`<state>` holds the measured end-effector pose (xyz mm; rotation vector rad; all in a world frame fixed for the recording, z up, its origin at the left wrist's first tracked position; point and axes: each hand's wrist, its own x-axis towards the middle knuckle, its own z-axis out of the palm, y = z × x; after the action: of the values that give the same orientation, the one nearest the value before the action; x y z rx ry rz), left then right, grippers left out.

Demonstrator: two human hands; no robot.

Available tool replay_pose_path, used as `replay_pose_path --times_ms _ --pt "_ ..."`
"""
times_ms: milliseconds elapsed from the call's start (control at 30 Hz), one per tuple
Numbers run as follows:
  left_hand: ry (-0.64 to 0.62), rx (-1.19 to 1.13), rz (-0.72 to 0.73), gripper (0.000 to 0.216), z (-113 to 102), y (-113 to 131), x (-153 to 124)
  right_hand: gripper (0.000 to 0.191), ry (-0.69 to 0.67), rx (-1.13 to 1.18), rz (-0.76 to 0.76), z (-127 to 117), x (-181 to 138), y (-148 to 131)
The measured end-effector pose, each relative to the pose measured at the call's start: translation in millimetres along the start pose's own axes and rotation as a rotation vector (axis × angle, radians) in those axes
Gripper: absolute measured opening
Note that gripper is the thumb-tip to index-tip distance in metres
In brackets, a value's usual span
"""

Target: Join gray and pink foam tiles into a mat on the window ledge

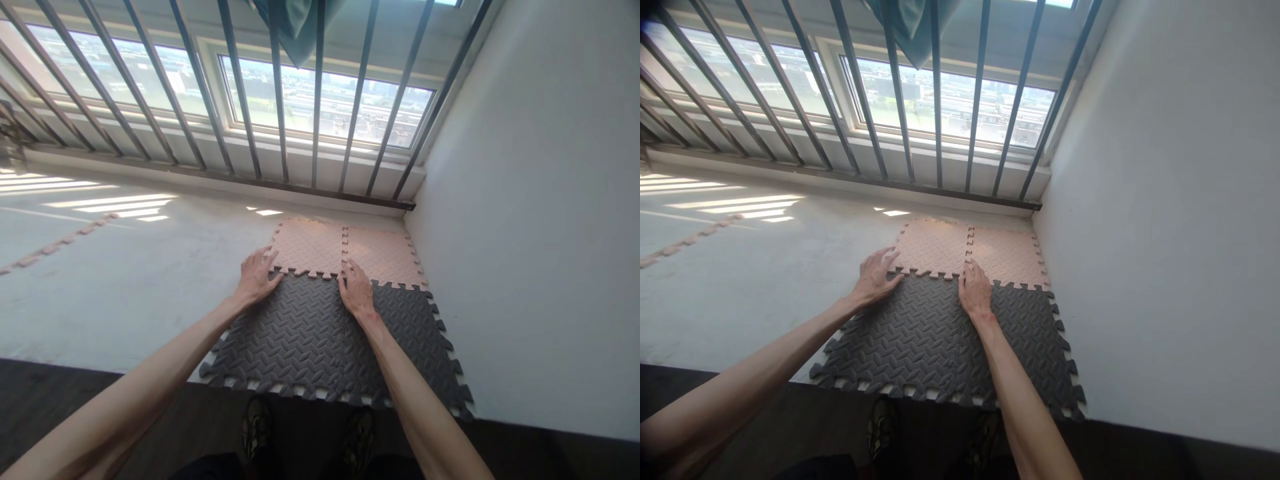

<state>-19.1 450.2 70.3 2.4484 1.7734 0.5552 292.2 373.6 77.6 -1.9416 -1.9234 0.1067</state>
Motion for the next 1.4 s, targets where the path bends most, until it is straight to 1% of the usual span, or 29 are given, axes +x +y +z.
replay_pose_path --times_ms 67,100,133,233,333,400,467,633,700,767,867,933,1033,1167,1400 --pt "-0.071 0.012 0.210 0.073 5.4 11.7 -9.5 0.057 -0.036 -0.005 -0.122 3.8 -11.9 -0.6" --pt "-0.119 0.017 0.270 0.074 9.0 17.3 -13.2 0.061 -0.070 -0.011 -0.174 6.6 -17.4 -1.0" --pt "-0.162 0.022 0.295 0.076 12.7 22.3 -15.9 0.065 -0.106 -0.020 -0.205 9.5 -22.0 -1.5" --pt "-0.236 0.025 0.270 0.082 21.0 32.2 -17.9 0.076 -0.185 -0.046 -0.187 15.5 -28.8 -4.6" --pt "-0.278 0.038 0.241 0.086 22.9 35.9 -14.1 0.083 -0.241 -0.064 -0.148 15.2 -27.2 -11.5" --pt "-0.296 0.050 0.220 0.087 22.3 37.5 -12.2 0.089 -0.265 -0.082 -0.124 13.9 -25.2 -18.7" --pt "-0.286 0.057 0.203 0.087 21.7 39.6 -12.0 0.092 -0.264 -0.096 -0.095 14.4 -24.2 -27.0" --pt "-0.269 0.051 0.213 0.080 21.5 44.3 -15.1 0.087 -0.223 -0.088 -0.085 21.8 -24.8 -40.4" --pt "-0.259 0.044 0.217 0.080 21.5 45.1 -15.8 0.087 -0.237 -0.089 -0.097 22.8 -25.0 -39.3" --pt "-0.245 0.040 0.225 0.079 21.5 45.5 -16.2 0.082 -0.240 -0.093 -0.115 22.4 -24.6 -35.1" --pt "-0.245 0.024 0.250 0.073 22.2 46.4 -16.5 0.076 -0.190 -0.090 -0.112 23.5 -20.0 -27.1" --pt "-0.248 0.004 0.254 0.070 23.5 47.6 -17.1 0.078 -0.153 -0.088 -0.090 27.5 -12.1 -22.5" --pt "-0.225 -0.026 0.240 0.069 26.7 49.6 -18.9 0.082 -0.122 -0.098 -0.045 37.3 8.7 -16.2" --pt "-0.198 -0.056 0.237 0.069 30.4 50.7 -21.4 0.083 -0.102 -0.102 0.030 50.5 47.5 -5.3" --pt "-0.176 -0.072 0.226 0.068 30.3 51.2 -22.5 0.084 -0.123 -0.108 0.076 63.2 114.7 13.8"
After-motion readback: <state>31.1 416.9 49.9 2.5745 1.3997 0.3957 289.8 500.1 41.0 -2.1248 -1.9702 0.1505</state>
